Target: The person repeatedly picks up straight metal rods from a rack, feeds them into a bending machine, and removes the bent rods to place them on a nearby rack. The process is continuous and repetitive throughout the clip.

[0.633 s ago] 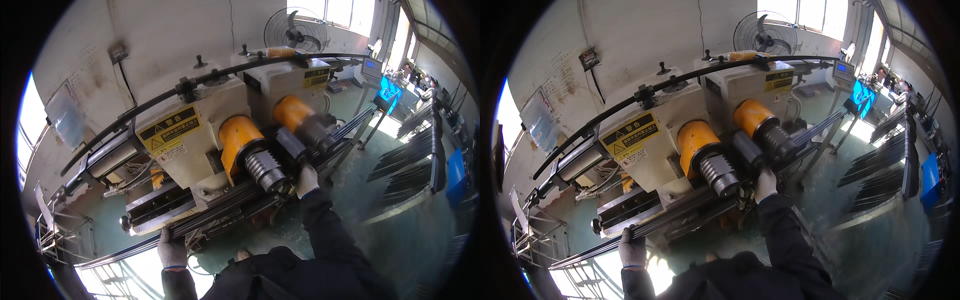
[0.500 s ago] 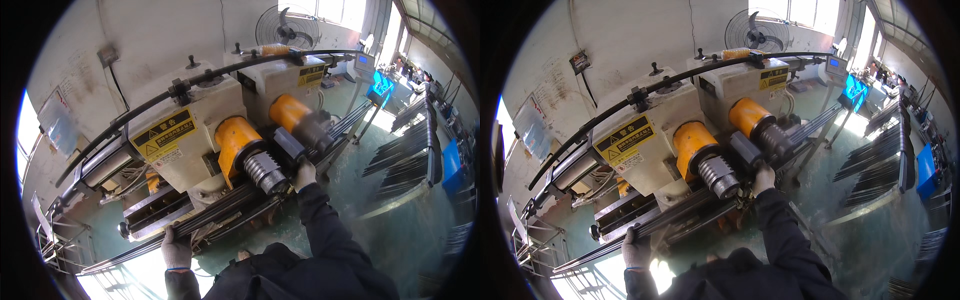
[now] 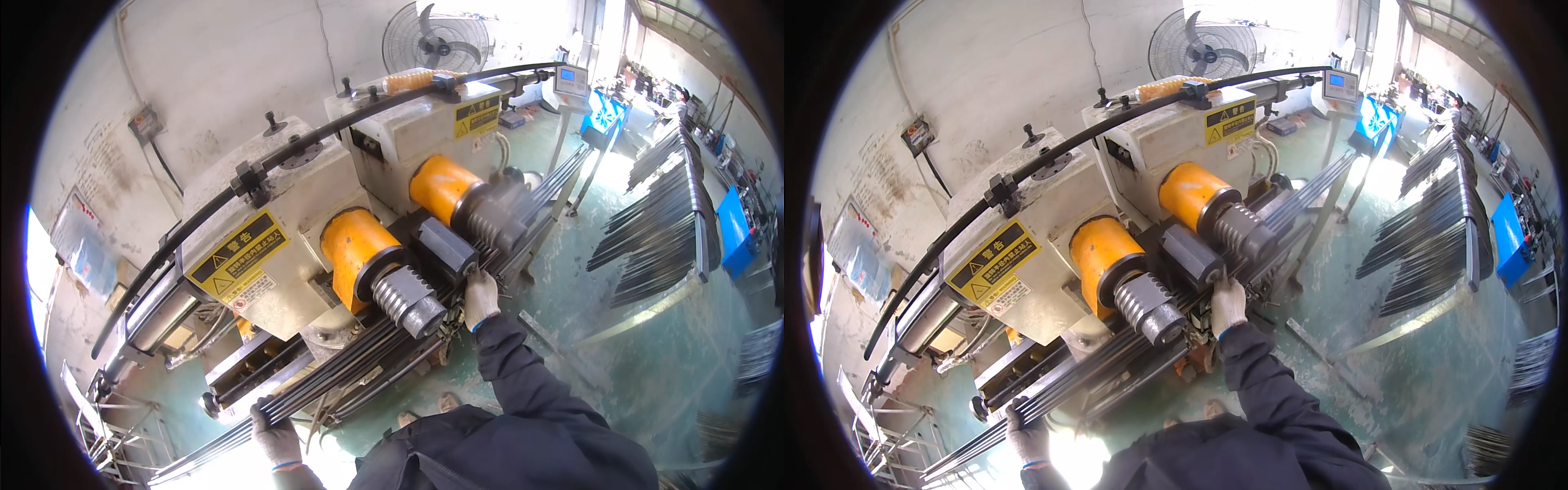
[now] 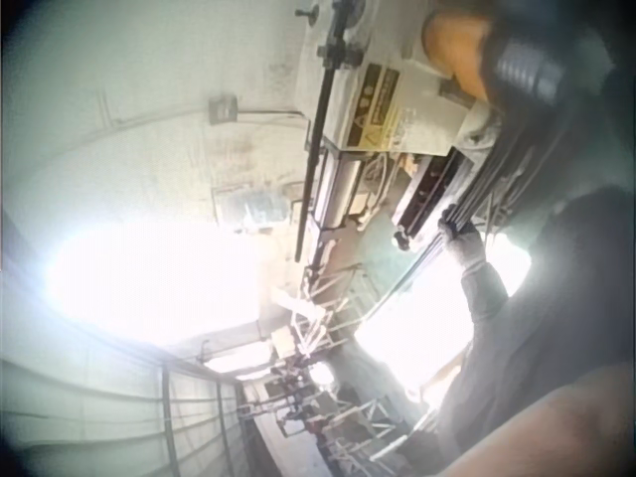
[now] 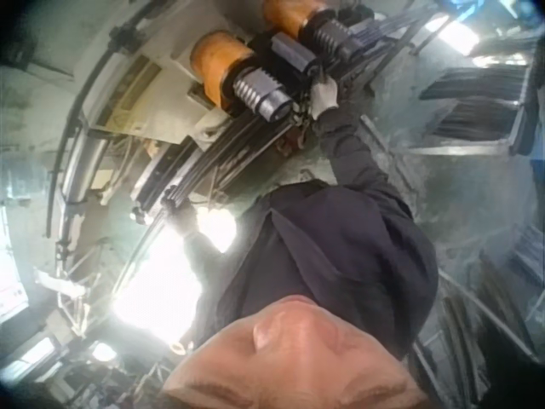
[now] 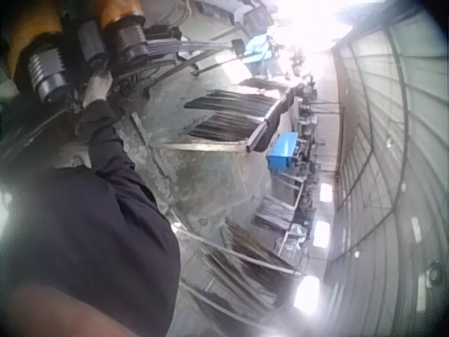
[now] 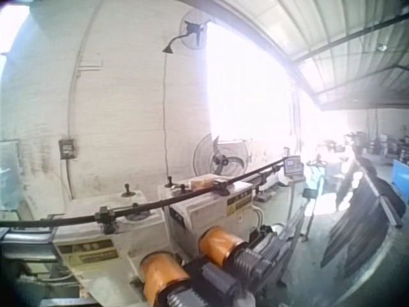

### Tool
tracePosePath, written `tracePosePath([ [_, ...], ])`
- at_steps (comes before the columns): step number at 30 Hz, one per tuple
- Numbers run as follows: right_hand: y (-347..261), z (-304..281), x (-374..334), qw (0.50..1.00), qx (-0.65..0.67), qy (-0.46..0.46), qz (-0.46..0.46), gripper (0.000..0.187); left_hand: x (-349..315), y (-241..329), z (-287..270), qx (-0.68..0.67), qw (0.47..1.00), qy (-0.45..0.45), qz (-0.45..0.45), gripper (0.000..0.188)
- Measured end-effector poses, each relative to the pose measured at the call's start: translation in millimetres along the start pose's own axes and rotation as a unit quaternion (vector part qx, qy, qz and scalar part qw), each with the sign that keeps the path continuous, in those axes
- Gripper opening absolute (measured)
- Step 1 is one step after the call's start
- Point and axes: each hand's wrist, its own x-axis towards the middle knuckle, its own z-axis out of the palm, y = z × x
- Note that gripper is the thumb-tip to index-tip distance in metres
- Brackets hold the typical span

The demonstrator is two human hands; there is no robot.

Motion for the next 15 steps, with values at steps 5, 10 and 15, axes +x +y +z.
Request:
tracePosePath([
  [5,15.4,-2.5,-7.7,0.915,0.340,0.025,0.217,0.043,-18.4,-43.8,36.2,-0.011,0.997,-0.061,-0.054,0.035],
  [10,78.6,-22.0,-41.9,0.971,0.232,0.040,0.030,0.036,4.8,10.8,-20.2,-0.007,0.998,0.046,0.037,0.033],
  [15,75.6,-63.0,-64.2,0.849,0.410,0.080,0.324,0.034,-10.4,-1.3,11.8,0.010,0.998,0.035,0.056,0.028],
])
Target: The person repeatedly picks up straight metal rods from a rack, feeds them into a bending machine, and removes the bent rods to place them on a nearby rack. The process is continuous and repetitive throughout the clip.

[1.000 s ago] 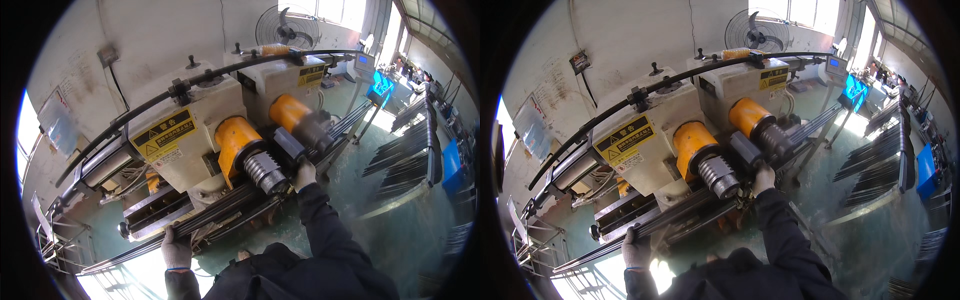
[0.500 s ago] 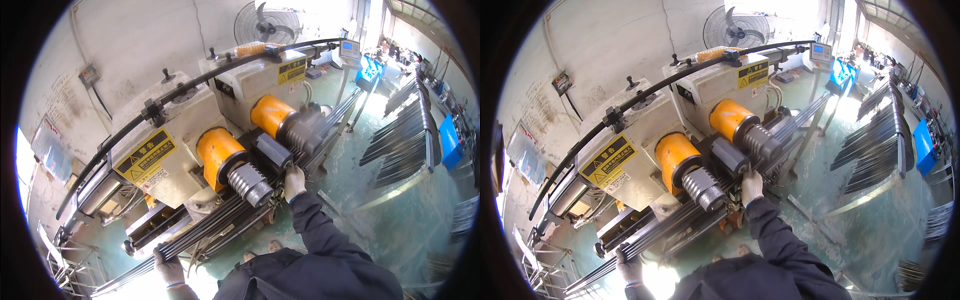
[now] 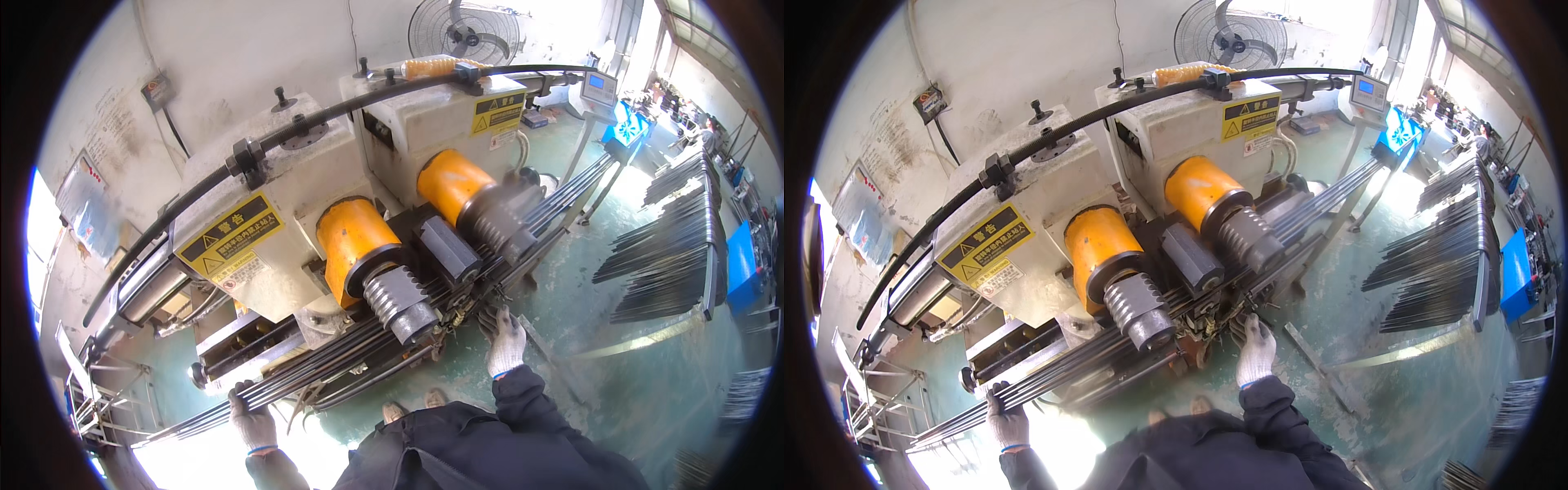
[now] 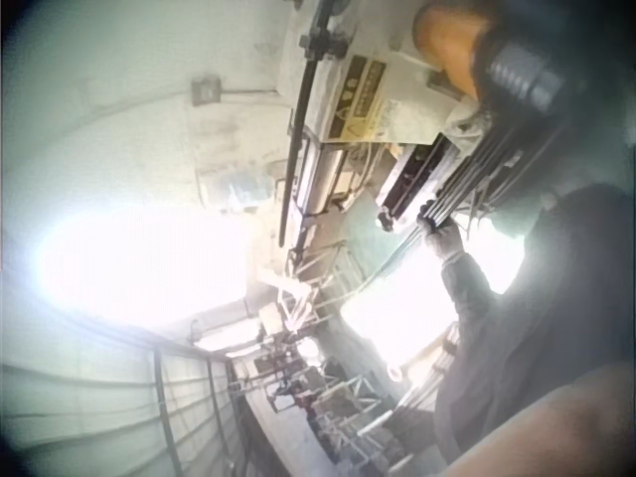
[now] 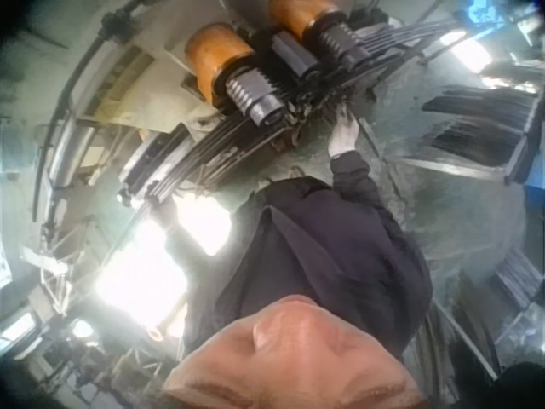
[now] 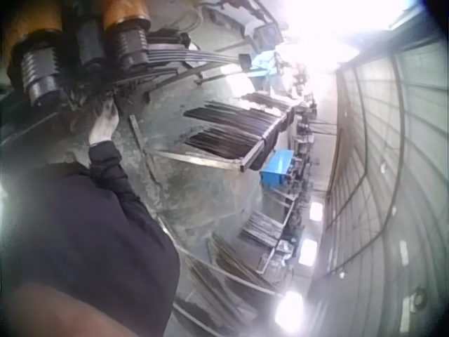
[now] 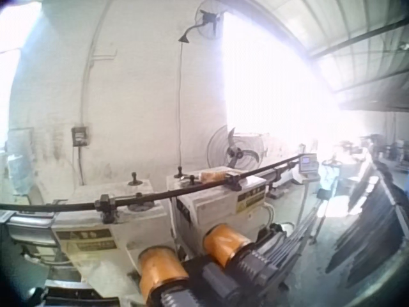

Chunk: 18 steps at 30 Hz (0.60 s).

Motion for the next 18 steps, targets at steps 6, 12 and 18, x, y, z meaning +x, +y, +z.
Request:
tracePosePath([
  [6,11.7,-25.5,12.5,0.997,-0.063,-0.042,0.020,0.041,-25.6,-55.2,31.6,0.059,0.998,-0.022,-0.015,0.036],
  [12,82.8,-117.0,82.2,0.923,-0.349,-0.129,-0.100,0.047,-39.2,-68.4,51.5,0.188,0.976,-0.045,-0.099,0.032],
  [18,73.8,-125.8,33.1,0.643,-0.655,-0.266,-0.293,0.042,-36.5,-14.5,29.6,-0.065,0.994,-0.016,-0.081,0.040],
])
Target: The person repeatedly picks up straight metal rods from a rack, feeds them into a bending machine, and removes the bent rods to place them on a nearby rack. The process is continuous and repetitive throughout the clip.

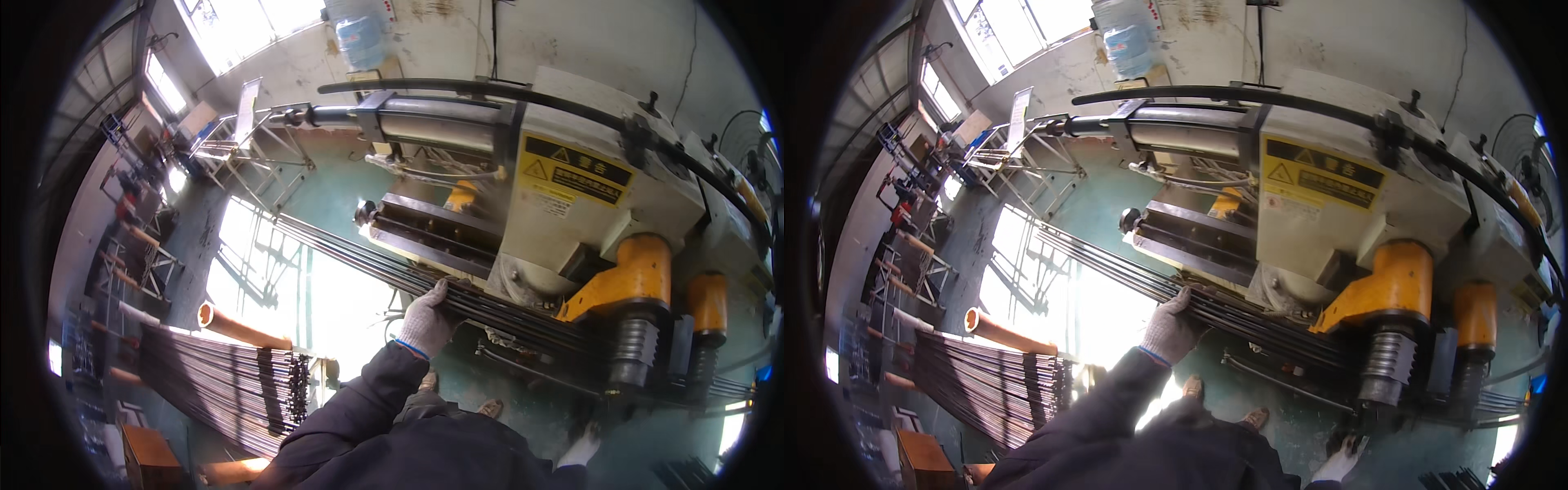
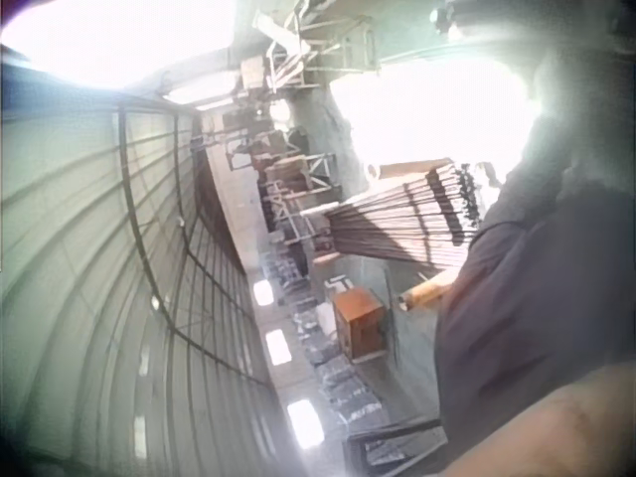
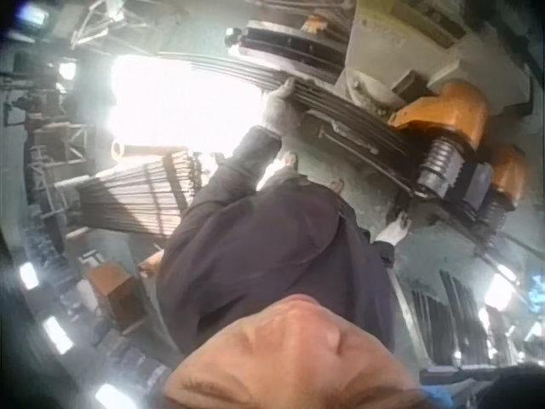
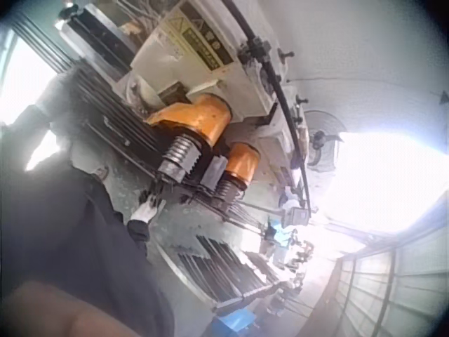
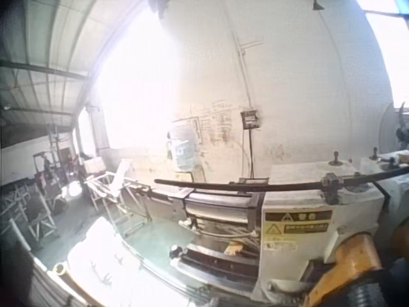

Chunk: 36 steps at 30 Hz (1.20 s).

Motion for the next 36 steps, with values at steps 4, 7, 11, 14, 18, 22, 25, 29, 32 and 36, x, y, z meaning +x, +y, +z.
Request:
tracePosePath([
  [4,-15.9,12.4,-28.1,0.873,0.339,-0.018,0.351,0.055,4.4,95.6,-51.0,-0.017,0.996,0.029,0.086,0.040],
  [7,-46.1,32.1,-49.3,0.902,0.266,-0.021,0.340,0.052,17.4,178.3,-87.8,-0.034,0.985,0.083,0.144,0.033],
  [11,-90.3,60.5,-80.1,0.919,0.201,-0.043,0.337,0.048,42.8,299.3,-150.4,-0.051,0.956,0.182,0.226,0.029],
  [14,-120.5,81.6,-100.5,0.928,0.155,-0.075,0.331,0.046,44.2,378.8,-195.5,-0.038,0.946,0.172,0.270,0.025],
  [18,-139.6,99.7,-115.8,0.937,0.103,-0.118,0.312,0.043,41.0,455.1,-273.7,-0.028,0.959,0.114,0.258,0.028],
  [22,-134.4,99.9,-131.7,0.941,0.037,-0.135,0.308,0.042,34.5,433.4,-239.0,0.107,0.946,0.150,0.268,0.044],
  [25,-118.5,101.4,-137.8,0.944,-0.015,-0.151,0.292,0.042,26.5,428.3,-227.6,0.132,0.947,0.154,0.251,0.049],
  [29,-57.0,88.9,-156.2,0.929,-0.244,-0.238,0.143,0.043,25.3,425.0,-215.1,0.144,0.957,0.124,0.220,0.045],
  [32,-37.4,104.2,-144.4,0.954,0.099,-0.098,0.267,0.040,19.1,435.1,-248.8,0.144,0.962,0.093,0.212,0.052],
  [36,-82.1,96.2,-134.7,0.963,-0.054,-0.165,0.208,0.038,13.6,435.7,-241.1,0.173,0.972,0.069,0.146,0.061],
])
